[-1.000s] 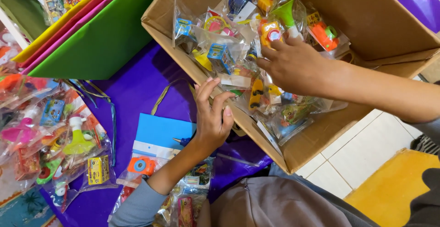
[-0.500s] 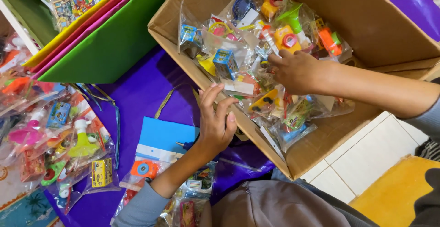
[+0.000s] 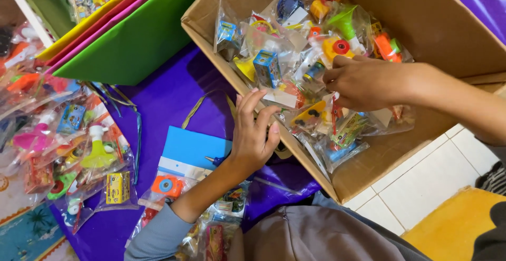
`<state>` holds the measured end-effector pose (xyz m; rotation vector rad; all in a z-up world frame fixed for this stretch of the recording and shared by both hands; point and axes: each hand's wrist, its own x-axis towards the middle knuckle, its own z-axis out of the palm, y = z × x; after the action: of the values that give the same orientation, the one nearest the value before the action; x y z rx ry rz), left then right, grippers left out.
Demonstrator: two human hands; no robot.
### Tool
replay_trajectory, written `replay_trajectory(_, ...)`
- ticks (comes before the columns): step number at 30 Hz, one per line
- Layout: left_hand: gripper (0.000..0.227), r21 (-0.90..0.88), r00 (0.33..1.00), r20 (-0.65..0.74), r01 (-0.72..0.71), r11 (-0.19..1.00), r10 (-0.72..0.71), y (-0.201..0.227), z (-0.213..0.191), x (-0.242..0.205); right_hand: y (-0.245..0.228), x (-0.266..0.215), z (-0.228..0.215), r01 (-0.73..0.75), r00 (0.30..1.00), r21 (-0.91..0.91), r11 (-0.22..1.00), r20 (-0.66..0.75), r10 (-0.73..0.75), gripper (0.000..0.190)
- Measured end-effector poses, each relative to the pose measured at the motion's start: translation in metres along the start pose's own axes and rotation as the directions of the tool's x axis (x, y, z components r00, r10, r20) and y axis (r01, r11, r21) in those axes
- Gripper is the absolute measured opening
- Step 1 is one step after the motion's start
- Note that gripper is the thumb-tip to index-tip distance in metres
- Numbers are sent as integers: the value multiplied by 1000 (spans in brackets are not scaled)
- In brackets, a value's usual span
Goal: The person uses a glue gun to seal plastic bags containing toys, then places the sealed bags into a large cardboard box.
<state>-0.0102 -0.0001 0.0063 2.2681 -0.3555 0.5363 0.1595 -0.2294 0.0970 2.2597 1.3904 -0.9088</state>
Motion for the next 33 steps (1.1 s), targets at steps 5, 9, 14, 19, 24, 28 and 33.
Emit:
replay_trajectory(5,24,29,999,41,-11,1000,9,10,-14,7,13,-36,-13,324,936,307,895,-239,-257,41)
replay_trajectory(9,33,26,998,67,4,1000,-6,21,-26,15,-7,-64,-48,461,885,533,709,-336,-323,45)
replay_trajectory(14,61,-22,980,180,84,996,-79,35,-45,20,-20,-74,-57,501,865,636,587,-342,-368,43)
replay_trajectory(19,30,-220,996,76,-29,975,47,56,-66,19,-45,-73,-60,552,829,700,454,-401,-390,37)
replay_trajectory(24,16,-511,954,131,298,806,-269,71,-85,-1,-86,-71,-50,426,893,789,444,-446,-64,30)
replay_trajectory(28,19,-495,918,94,380,782,-386,77,-88,-22,-122,-72,-38,565,737,492,662,-663,-135,26)
replay_trajectory(33,12,-466,929,75,353,811,-362,102,-108,-42,-151,-75,-15,525,572,261,810,-813,-108,15)
